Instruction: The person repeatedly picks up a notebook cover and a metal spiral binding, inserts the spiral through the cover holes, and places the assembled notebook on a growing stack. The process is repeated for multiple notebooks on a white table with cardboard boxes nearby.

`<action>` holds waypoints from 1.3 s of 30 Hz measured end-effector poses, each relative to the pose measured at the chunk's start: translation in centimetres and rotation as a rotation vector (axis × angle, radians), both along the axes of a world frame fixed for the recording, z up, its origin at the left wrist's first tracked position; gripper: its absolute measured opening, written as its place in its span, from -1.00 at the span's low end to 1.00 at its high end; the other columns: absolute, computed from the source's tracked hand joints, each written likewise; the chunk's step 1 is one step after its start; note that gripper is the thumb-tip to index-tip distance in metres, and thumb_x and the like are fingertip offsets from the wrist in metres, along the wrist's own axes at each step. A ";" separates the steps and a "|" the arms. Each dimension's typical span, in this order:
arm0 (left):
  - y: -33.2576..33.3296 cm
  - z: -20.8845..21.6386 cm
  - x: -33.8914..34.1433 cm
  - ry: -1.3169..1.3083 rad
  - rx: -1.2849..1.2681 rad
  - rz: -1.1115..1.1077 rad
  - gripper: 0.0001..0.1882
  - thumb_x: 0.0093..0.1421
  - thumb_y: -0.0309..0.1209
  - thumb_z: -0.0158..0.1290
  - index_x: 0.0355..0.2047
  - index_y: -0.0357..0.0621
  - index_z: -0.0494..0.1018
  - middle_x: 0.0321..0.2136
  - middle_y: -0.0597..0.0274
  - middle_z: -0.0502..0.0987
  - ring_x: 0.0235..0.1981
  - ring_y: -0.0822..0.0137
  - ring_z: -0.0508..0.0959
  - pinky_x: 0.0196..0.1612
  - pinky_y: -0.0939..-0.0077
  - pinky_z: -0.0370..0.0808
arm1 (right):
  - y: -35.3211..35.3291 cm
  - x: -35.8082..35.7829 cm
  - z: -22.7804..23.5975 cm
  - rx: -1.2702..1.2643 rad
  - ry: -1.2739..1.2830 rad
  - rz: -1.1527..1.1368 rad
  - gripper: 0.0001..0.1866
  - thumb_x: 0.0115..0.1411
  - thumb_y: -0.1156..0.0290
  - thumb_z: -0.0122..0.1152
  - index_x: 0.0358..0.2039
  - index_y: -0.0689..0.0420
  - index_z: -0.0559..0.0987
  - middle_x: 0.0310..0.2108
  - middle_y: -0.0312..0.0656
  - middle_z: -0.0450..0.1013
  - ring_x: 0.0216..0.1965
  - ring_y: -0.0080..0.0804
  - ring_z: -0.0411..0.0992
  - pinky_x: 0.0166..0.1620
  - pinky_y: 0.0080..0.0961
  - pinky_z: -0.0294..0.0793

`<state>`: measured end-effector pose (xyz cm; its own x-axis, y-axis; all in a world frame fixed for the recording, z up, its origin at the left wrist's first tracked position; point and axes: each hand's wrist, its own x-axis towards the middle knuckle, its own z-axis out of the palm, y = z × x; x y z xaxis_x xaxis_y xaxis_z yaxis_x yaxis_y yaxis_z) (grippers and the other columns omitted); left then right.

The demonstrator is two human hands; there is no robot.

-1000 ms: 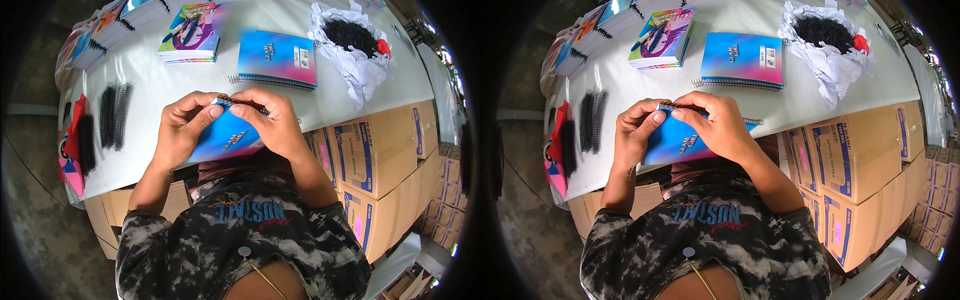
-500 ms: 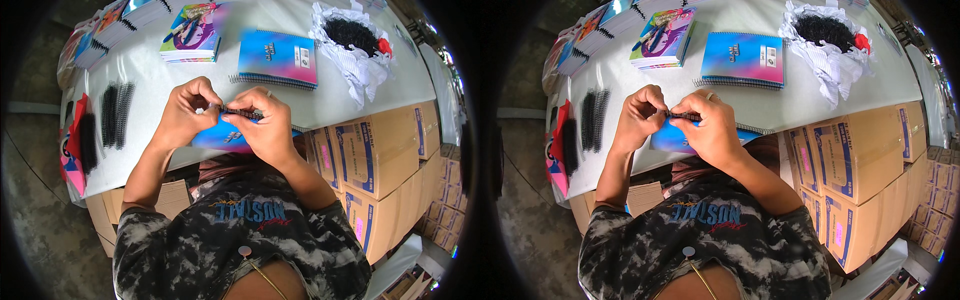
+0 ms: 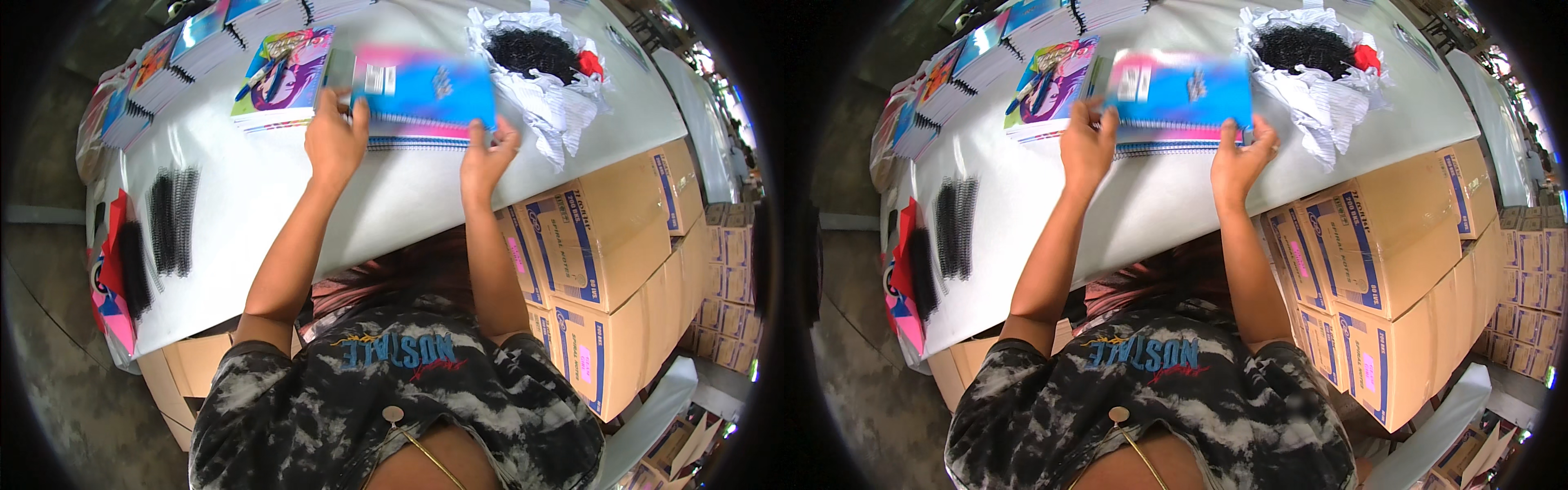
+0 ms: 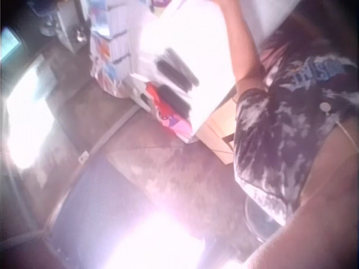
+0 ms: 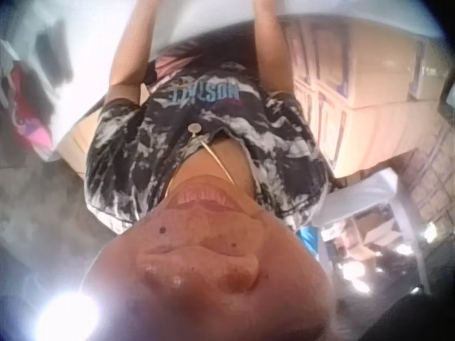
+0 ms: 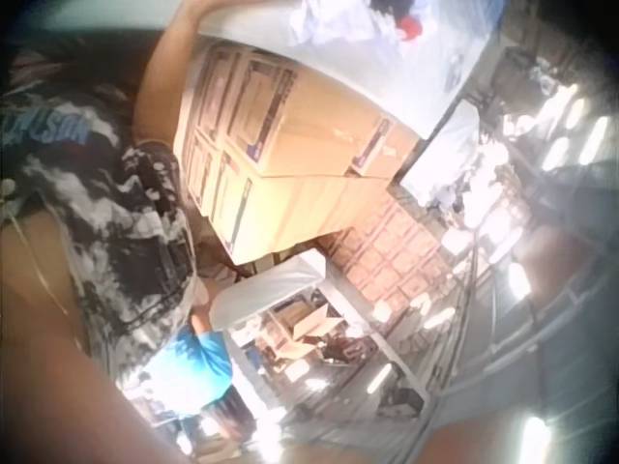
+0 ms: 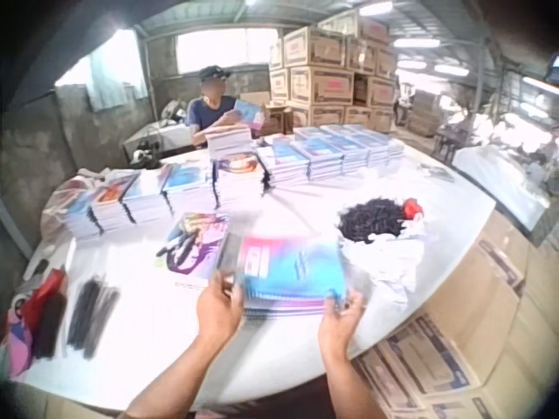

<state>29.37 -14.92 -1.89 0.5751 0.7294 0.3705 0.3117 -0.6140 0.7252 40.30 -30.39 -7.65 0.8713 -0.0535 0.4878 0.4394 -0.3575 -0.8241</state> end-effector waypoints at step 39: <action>-3.1 3.8 -10.1 -0.078 0.425 -0.432 -0.51 -0.10 -0.50 0.11 -0.07 -0.25 0.40 -0.03 0.00 0.40 0.01 0.14 0.38 0.02 0.29 0.26 | 3.1 -10.0 7.1 0.574 0.348 0.817 -0.76 0.19 0.47 0.04 -0.17 0.35 0.46 -0.29 -0.24 0.44 -0.30 -0.61 0.34 -0.21 -0.66 0.34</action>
